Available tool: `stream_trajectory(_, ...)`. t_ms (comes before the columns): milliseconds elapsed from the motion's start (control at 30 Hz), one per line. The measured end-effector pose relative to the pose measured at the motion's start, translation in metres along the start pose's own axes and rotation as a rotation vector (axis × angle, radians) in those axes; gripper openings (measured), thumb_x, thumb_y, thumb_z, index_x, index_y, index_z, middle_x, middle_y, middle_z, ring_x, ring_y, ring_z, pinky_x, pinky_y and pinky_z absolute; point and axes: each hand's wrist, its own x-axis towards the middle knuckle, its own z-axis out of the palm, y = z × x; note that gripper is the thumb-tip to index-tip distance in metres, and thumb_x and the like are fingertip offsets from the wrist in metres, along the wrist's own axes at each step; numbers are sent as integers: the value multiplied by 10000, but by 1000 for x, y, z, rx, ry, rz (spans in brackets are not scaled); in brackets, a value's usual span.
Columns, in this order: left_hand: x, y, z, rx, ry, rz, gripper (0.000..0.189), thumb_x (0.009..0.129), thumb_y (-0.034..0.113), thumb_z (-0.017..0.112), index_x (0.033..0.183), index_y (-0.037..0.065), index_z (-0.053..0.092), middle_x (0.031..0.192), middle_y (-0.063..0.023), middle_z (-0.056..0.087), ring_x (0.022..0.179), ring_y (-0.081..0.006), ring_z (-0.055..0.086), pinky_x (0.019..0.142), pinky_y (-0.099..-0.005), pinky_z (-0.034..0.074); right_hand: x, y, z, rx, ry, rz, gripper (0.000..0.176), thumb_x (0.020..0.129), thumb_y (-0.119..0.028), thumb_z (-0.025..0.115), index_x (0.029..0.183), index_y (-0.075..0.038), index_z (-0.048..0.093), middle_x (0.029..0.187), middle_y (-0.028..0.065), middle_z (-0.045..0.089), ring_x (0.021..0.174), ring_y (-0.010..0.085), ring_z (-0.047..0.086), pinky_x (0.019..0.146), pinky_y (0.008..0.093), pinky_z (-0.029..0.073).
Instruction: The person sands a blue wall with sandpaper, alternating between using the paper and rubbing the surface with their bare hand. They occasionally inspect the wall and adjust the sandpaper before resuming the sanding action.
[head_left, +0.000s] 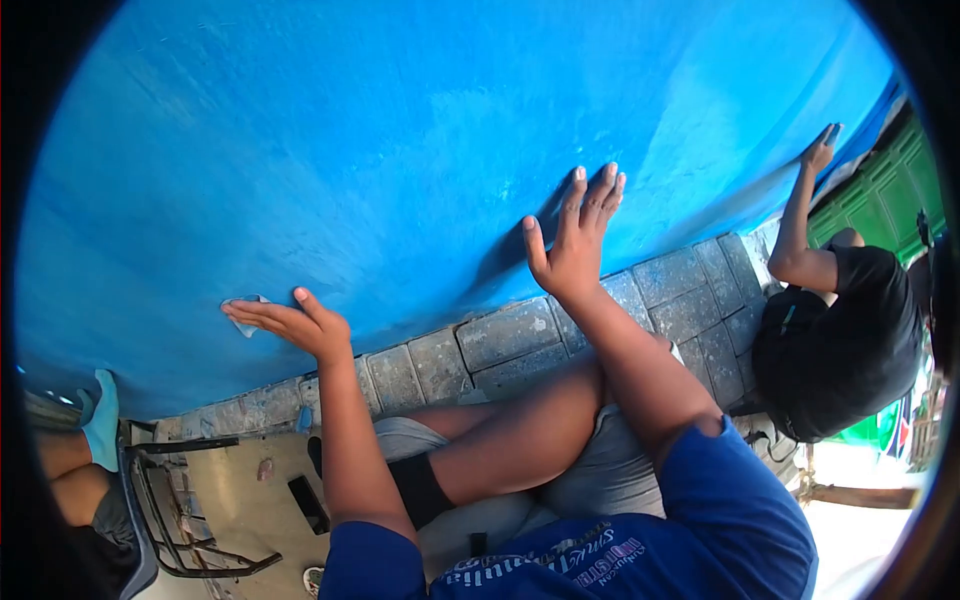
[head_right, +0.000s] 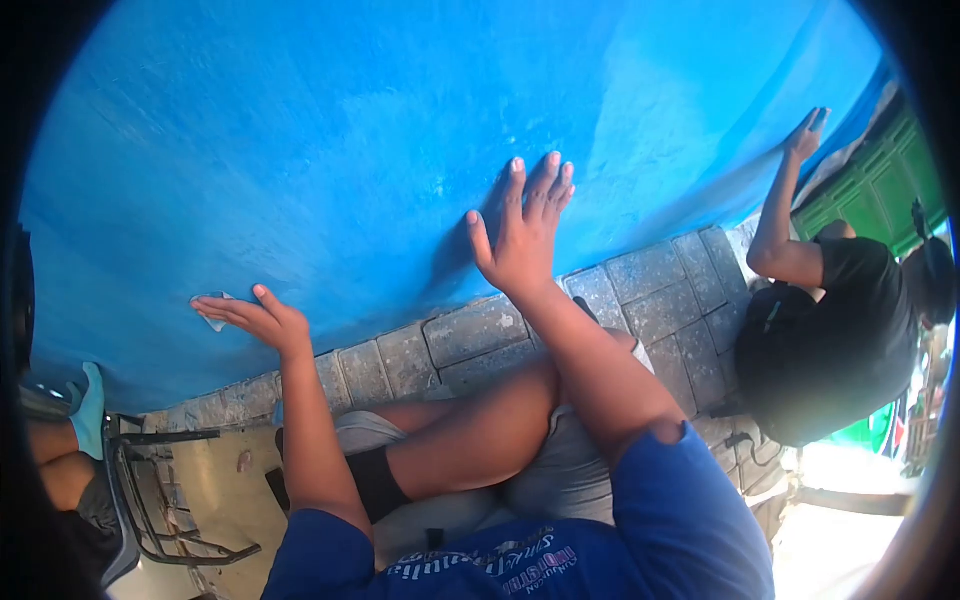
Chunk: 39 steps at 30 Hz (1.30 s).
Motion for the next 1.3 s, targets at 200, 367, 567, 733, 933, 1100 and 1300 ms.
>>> stream_trajectory(200,0,-2,-5,-28,-29,-13,889,1060,524,325,1560,-67,-112,1624,-311,-146,1515,-459,-120,1191,-565,217,6,-4,-6,28,-15,-2,915,915,-308,675,1586,3,136,1614,371,-13,1467,614,-15,1143,706,61)
stream_trajectory(367,0,-4,-2,22,-20,-5,897,1057,533,328,1562,-64,-111,1627,-306,-142,1516,-456,-115,1188,-566,226,11,-17,-31,420,66,-71,801,962,-275,614,1566,40,192,1573,396,174,1466,555,188,1153,657,212)
stream_trajectory(567,-1,-5,-4,36,-28,31,887,1057,504,346,1562,-59,-118,1631,-303,-135,1516,-461,-117,1200,-581,169,41,-95,-97,1794,-138,945,587,1016,-147,593,1518,30,348,1532,240,419,1399,293,462,1120,366,428)
stream_trajectory(733,-1,-3,3,-19,-3,-11,906,1048,517,359,1563,-54,-122,1637,-286,-138,1514,-468,-113,1210,-587,113,15,-82,-70,1687,-284,1062,473,899,21,719,1344,21,558,1336,183,616,1200,219,623,968,288,514)
stream_trajectory(933,-9,-1,5,-49,8,-151,931,1034,517,376,1549,-88,-109,1625,-316,-139,1516,-481,-65,1217,-552,131,-6,-72,-40,1041,-407,655,231,810,31,809,936,-32,626,812,4,609,758,96,570,708,264,483)
stream_trajectory(1100,-8,-7,9,-32,51,-58,920,1024,482,451,1556,-110,-9,1609,-376,-20,1490,-559,-27,1186,-638,47,-15,-48,-24,808,-611,660,378,886,-99,783,639,-52,502,578,-18,486,537,45,431,497,252,320)
stream_trajectory(1300,-15,-5,4,-73,-16,-79,909,1035,461,448,1551,-126,-16,1615,-364,-29,1489,-561,-31,1166,-658,37,-53,13,20,866,-705,385,208,900,-55,749,816,-10,564,654,13,551,519,65,447,447,238,322)
